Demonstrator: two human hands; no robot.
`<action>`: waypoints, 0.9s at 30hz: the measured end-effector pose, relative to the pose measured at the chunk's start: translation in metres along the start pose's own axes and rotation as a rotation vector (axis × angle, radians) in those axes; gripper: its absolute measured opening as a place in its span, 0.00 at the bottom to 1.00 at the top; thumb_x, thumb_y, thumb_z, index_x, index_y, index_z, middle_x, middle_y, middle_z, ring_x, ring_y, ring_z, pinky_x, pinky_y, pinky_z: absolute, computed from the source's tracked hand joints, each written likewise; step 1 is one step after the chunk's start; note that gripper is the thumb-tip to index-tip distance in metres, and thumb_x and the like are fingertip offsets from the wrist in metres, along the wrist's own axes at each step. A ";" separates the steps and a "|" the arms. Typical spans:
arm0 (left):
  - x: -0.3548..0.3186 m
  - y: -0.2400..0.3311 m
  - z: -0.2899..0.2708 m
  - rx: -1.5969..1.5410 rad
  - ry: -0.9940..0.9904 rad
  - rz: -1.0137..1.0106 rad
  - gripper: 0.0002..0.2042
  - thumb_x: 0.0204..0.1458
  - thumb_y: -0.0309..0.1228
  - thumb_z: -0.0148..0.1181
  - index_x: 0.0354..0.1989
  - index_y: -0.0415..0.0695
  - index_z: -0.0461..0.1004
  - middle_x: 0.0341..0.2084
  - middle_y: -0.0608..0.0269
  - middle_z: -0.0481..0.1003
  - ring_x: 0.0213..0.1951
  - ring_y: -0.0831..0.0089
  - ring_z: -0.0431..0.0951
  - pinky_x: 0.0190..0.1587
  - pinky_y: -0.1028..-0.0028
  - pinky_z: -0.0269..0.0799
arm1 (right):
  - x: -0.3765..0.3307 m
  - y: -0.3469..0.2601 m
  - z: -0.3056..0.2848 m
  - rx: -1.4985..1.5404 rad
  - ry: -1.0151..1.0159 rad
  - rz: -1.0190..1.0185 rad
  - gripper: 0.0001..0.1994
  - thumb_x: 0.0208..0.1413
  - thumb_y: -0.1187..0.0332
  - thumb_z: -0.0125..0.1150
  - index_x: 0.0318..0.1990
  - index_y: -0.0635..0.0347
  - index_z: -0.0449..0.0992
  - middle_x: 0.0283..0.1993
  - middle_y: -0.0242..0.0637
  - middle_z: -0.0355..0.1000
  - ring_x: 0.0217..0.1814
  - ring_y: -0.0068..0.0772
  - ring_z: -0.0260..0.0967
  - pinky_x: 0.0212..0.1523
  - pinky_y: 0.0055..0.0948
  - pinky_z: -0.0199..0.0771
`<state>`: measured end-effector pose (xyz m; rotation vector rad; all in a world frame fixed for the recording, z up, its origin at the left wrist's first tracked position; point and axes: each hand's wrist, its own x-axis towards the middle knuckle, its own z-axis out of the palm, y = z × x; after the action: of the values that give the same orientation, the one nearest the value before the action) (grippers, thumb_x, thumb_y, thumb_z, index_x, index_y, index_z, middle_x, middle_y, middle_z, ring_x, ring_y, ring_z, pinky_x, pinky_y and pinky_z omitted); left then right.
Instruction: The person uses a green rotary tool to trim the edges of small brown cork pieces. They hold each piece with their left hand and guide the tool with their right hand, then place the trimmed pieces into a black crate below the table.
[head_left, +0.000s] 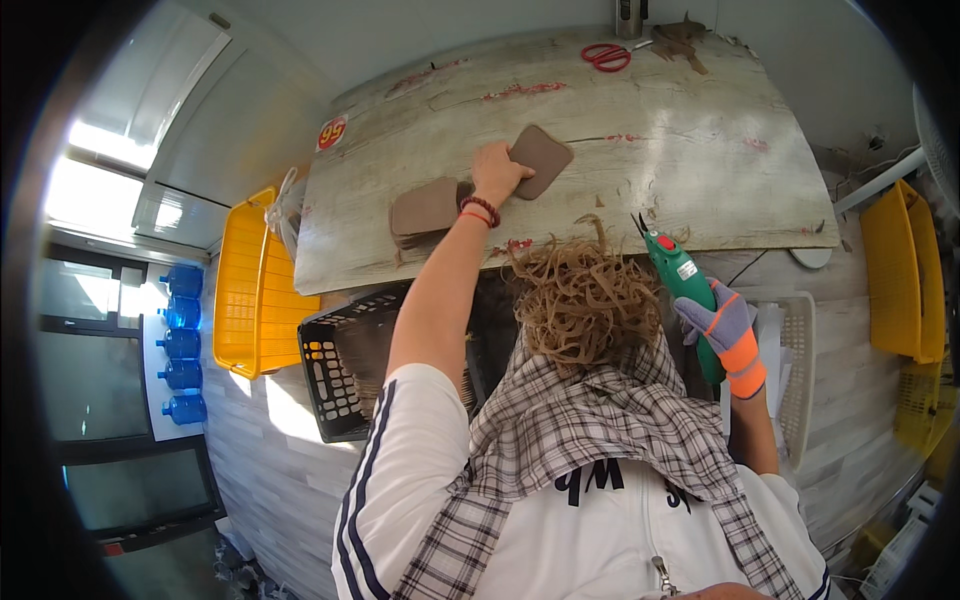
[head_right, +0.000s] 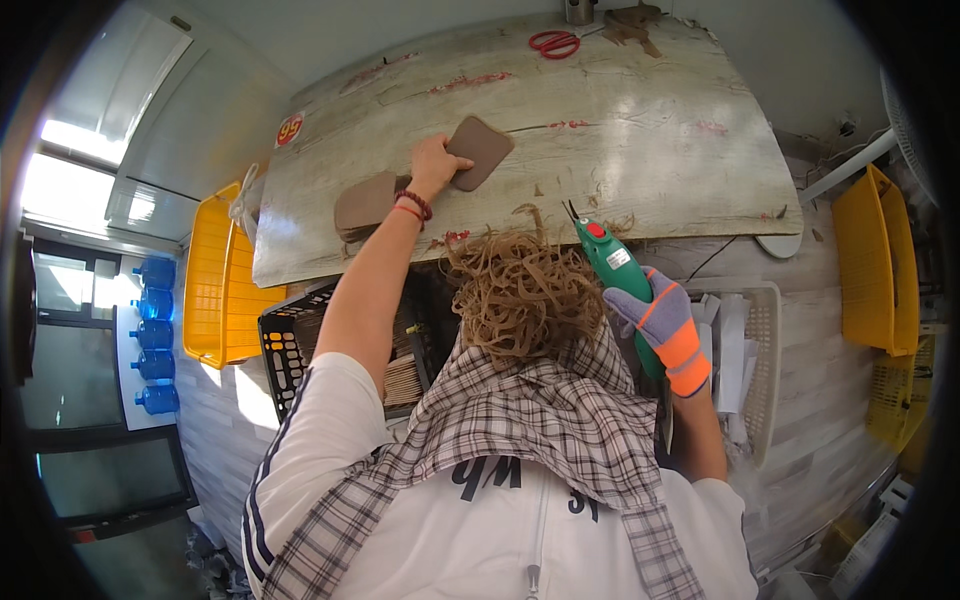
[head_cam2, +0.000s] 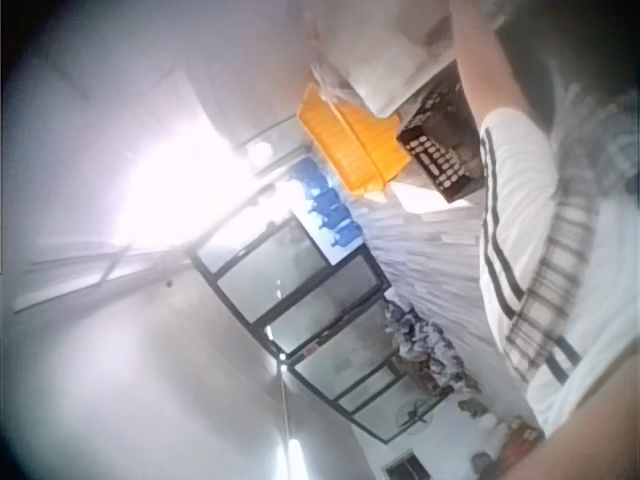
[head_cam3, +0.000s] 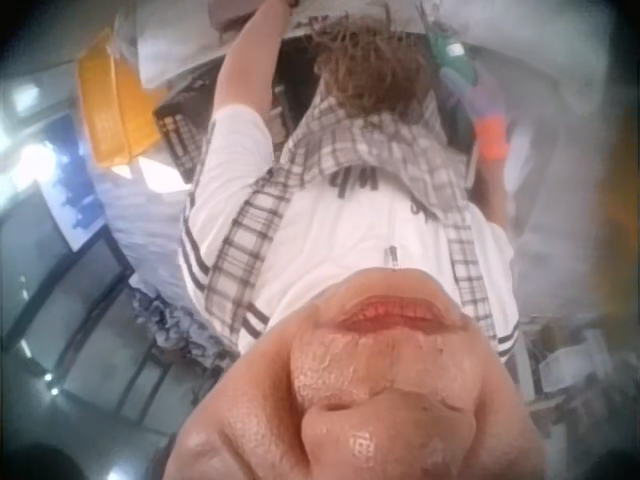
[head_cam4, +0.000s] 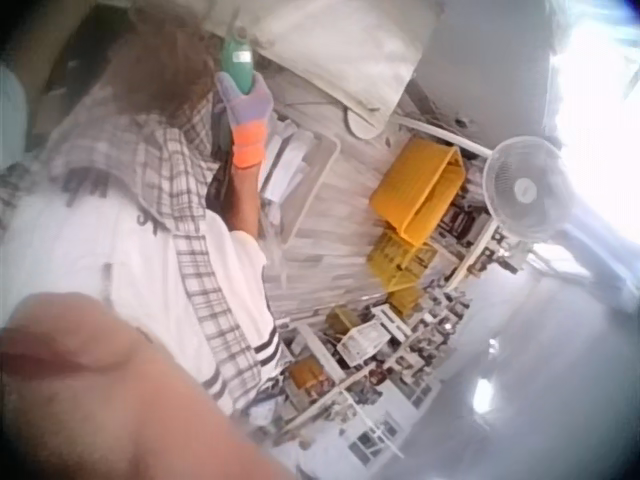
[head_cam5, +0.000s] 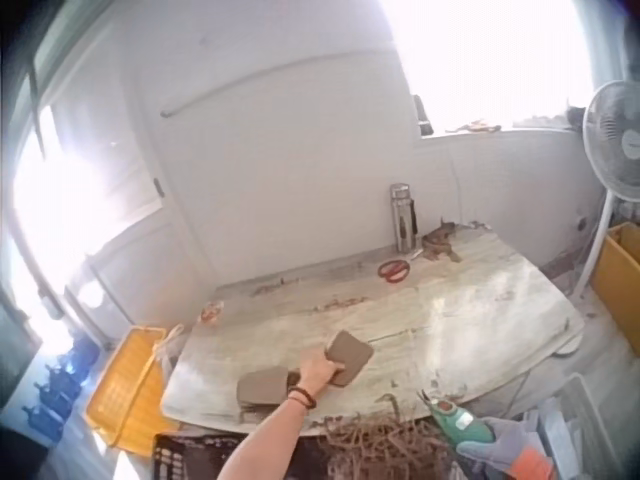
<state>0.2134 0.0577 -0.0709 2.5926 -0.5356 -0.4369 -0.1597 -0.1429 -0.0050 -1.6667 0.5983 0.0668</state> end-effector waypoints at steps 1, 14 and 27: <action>-0.011 0.008 0.004 -0.275 0.045 -0.023 0.27 0.40 0.35 0.71 0.46 0.38 0.66 0.44 0.53 0.72 0.50 0.58 0.71 0.53 0.56 0.66 | 0.002 0.004 0.000 -0.001 0.033 0.000 0.19 0.51 0.67 0.66 0.45 0.67 0.69 0.25 0.32 0.71 0.19 0.20 0.67 0.19 0.21 0.69; -0.149 0.128 0.021 -2.045 0.143 0.184 0.20 0.48 0.12 0.56 0.50 0.40 0.64 0.49 0.59 0.69 0.50 0.65 0.71 0.55 0.67 0.70 | -0.016 -0.030 0.016 0.084 0.131 -0.134 0.23 0.47 0.61 0.70 0.45 0.68 0.71 0.24 0.31 0.70 0.18 0.16 0.66 0.19 0.19 0.67; -0.177 0.149 0.033 -1.937 0.102 0.304 0.20 0.48 0.10 0.55 0.49 0.41 0.66 0.46 0.60 0.72 0.47 0.67 0.74 0.51 0.67 0.73 | -0.039 -0.049 0.021 0.174 0.166 -0.127 0.20 0.47 0.63 0.70 0.42 0.66 0.71 0.23 0.29 0.70 0.18 0.15 0.64 0.19 0.18 0.66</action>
<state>0.0025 0.0008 0.0110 0.6529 -0.1828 -0.3646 -0.1671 -0.1067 0.0495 -1.5460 0.6033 -0.2120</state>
